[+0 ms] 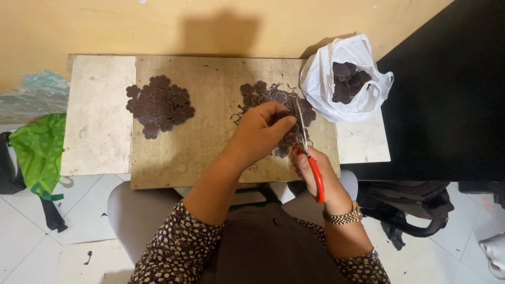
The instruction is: The person uses red-handled scissors to cut dark brown material into small flower-like shapes. They hold each piece in the left hand and trim the edges with the right hand, placing finished pieces on the table and scraps into a white bag.
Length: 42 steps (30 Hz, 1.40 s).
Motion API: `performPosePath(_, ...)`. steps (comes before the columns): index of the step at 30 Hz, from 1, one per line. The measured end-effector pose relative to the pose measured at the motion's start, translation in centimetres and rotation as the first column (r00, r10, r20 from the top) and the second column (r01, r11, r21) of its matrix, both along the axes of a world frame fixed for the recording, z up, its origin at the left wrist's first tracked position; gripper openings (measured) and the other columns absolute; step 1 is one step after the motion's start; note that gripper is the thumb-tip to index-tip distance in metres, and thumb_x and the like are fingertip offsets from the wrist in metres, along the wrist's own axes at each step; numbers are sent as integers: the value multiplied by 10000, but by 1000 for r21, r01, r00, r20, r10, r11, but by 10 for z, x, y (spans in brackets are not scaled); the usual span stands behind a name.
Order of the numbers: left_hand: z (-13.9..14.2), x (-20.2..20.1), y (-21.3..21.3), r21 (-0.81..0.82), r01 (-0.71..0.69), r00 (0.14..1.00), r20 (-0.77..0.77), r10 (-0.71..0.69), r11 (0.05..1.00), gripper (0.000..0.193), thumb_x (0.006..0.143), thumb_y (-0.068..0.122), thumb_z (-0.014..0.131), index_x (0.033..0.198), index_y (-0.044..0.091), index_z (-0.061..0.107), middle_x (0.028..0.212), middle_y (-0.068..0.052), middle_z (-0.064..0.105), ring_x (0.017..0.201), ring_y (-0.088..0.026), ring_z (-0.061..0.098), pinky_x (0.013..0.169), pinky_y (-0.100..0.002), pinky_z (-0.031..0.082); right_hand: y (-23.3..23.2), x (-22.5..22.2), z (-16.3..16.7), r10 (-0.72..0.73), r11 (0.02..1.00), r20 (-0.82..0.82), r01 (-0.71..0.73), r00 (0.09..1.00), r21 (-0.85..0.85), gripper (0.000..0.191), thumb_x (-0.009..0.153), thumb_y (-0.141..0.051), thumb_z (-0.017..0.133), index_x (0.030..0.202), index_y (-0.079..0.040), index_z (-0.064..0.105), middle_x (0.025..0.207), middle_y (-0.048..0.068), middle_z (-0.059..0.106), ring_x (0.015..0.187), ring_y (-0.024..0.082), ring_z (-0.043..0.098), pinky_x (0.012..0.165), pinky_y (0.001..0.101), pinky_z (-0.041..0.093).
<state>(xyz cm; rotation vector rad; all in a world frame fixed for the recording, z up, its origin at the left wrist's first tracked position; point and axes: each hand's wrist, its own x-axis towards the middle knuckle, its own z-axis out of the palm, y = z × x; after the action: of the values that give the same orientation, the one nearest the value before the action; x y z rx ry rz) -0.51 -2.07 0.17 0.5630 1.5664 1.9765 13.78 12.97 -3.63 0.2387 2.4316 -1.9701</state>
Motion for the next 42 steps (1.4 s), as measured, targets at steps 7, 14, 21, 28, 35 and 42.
performPosePath(7, -2, -2, 0, 0, 33, 993, 117, -32, 999, 125, 943, 112, 672, 985, -6, 672, 844, -26, 722, 733, -88, 703, 643, -239, 578, 5, 0, -4, -19, 997, 51, 15, 999, 75, 628, 951, -708, 458, 854, -93, 542, 707, -50, 477, 622, 70, 450, 555, 233, 403)
performPosePath(14, 5, -3, -2, -89, 18, 996, 85, -10, 996, 128, 927, 119, 685, 958, -5, 681, 821, -28, 712, 677, -95, 692, 617, -242, 571, 9, 3, -7, -46, 992, 85, 35, 995, 124, 608, 947, -686, 469, 835, -94, 553, 672, -44, 462, 609, 75, 430, 545, 243, 390)
performPosePath(21, 7, -8, -5, -78, 9, 1000, 24, -7, 997, 123, 914, 123, 696, 961, 9, 697, 820, -15, 716, 659, -74, 658, 607, -230, 542, 9, 2, -1, -36, 994, 50, 31, 998, 105, 597, 987, -660, 430, 848, -86, 514, 714, -36, 485, 638, 92, 452, 575, 250, 413)
performPosePath(28, 2, -9, -3, -40, 43, 996, 84, -40, 998, 134, 924, 130, 697, 964, 2, 700, 805, -10, 706, 657, -69, 638, 610, -228, 531, 6, -2, 9, 80, 988, -33, -75, 996, 137, 595, 1006, -667, 412, 873, -97, 518, 743, -38, 468, 688, 92, 432, 630, 251, 404)
performPosePath(35, 1, -7, -2, -83, 15, 997, 81, -8, 996, 144, 917, 139, 701, 969, 5, 706, 812, -11, 712, 644, -65, 646, 590, -223, 531, 3, -1, 7, 46, 991, 6, -46, 999, 122, 604, 1001, -676, 399, 831, -106, 502, 717, -39, 453, 659, 95, 426, 603, 253, 397)
performPosePath(42, 0, -6, -2, -72, 2, 998, 57, 2, 997, 145, 918, 133, 700, 977, 1, 710, 826, -13, 721, 653, -66, 652, 595, -224, 535, 1, -1, 2, -3, 989, 16, 1, 1000, 145, 601, 986, -670, 425, 871, -93, 548, 714, -47, 473, 660, 80, 436, 595, 249, 405)
